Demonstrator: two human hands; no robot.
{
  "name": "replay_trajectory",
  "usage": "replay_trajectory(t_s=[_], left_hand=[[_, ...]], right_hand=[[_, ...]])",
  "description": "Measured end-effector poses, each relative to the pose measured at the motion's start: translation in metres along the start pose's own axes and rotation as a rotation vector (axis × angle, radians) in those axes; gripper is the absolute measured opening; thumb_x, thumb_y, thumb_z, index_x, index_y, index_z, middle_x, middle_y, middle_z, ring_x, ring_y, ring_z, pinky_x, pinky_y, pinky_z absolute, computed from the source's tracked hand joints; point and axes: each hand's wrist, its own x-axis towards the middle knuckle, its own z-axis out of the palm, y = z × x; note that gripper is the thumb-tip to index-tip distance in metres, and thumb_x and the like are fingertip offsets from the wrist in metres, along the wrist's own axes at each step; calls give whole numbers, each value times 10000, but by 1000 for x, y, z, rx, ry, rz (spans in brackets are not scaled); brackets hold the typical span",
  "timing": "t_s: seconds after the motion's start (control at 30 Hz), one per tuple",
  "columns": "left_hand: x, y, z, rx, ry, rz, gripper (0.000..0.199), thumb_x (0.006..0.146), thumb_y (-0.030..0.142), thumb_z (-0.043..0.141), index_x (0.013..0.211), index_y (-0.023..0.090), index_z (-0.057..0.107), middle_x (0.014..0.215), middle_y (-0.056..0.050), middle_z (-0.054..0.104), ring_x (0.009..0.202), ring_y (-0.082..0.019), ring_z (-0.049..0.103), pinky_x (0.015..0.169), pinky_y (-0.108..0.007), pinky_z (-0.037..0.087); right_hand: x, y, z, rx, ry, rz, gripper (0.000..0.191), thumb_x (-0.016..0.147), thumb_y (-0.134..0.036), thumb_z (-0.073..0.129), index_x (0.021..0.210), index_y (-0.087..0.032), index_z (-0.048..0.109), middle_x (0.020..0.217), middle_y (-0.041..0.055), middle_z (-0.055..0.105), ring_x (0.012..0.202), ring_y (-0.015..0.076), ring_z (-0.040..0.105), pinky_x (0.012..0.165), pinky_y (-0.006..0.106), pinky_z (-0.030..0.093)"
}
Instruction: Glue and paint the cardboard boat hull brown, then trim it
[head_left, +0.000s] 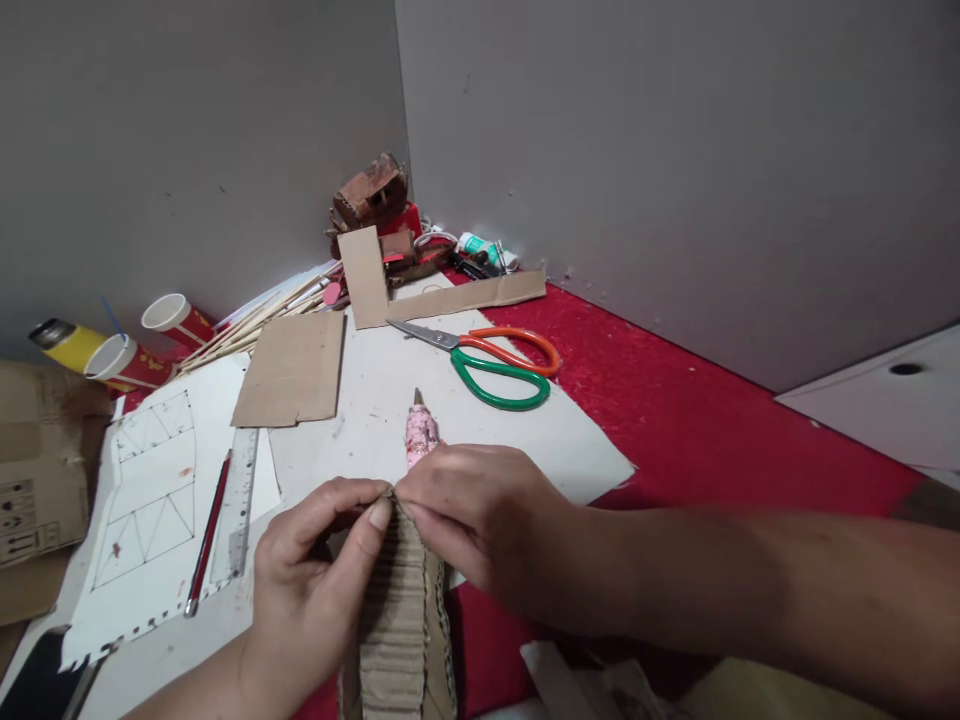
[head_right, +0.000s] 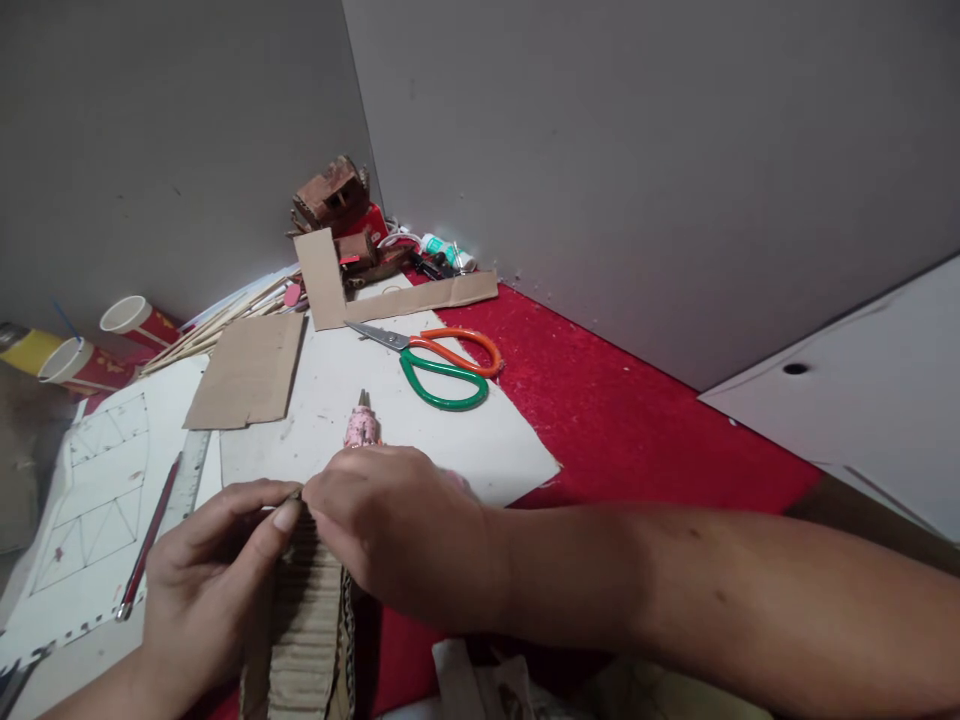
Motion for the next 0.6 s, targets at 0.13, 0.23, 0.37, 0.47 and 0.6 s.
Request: replay_trajectory(t_s=[0.13, 0.23, 0.37, 0.47, 0.6], left_hand=[[0, -2, 0, -14, -33, -73, 69, 863, 221, 694, 883, 264, 745, 786, 39, 758, 667, -113, 673, 607, -185, 531], [-2, -5, -1, -6, -52, -44, 93, 875, 204, 685, 910, 272, 738, 813, 41, 752, 712, -111, 677, 649, -183, 534], [-4, -5, 0, 16, -64, 40, 157, 878, 150, 668, 943, 280, 729, 866, 38, 746, 775, -113, 681, 712, -192, 536], [-3, -4, 0, 17, -56, 42, 162, 874, 145, 671, 937, 283, 727, 854, 42, 743, 782, -116, 680, 720, -196, 535], [-2, -6, -1, -25, -64, -54, 106, 882, 192, 677, 931, 279, 716, 829, 44, 752, 732, -108, 681, 670, -178, 534]], right_hand=[[-1, 1, 1, -62, -47, -42, 198, 932, -140, 490, 809, -164, 644, 772, 59, 693, 732, 183, 626, 706, 297, 497], [-1, 1, 2, 5, -21, 10, 185, 915, -130, 504, 798, -160, 644, 756, 52, 674, 705, 169, 609, 675, 281, 480], [-1, 1, 3, 148, 32, 69, 171, 894, -107, 521, 788, -163, 642, 736, 29, 656, 676, 134, 589, 649, 240, 457], [-1, 0, 2, 99, 12, 32, 189, 910, -125, 507, 780, -161, 639, 739, 44, 659, 696, 152, 587, 668, 265, 458], [0, -1, 3, 179, 80, 173, 98, 876, -154, 578, 856, -174, 672, 714, 13, 666, 621, 121, 574, 595, 225, 445]])
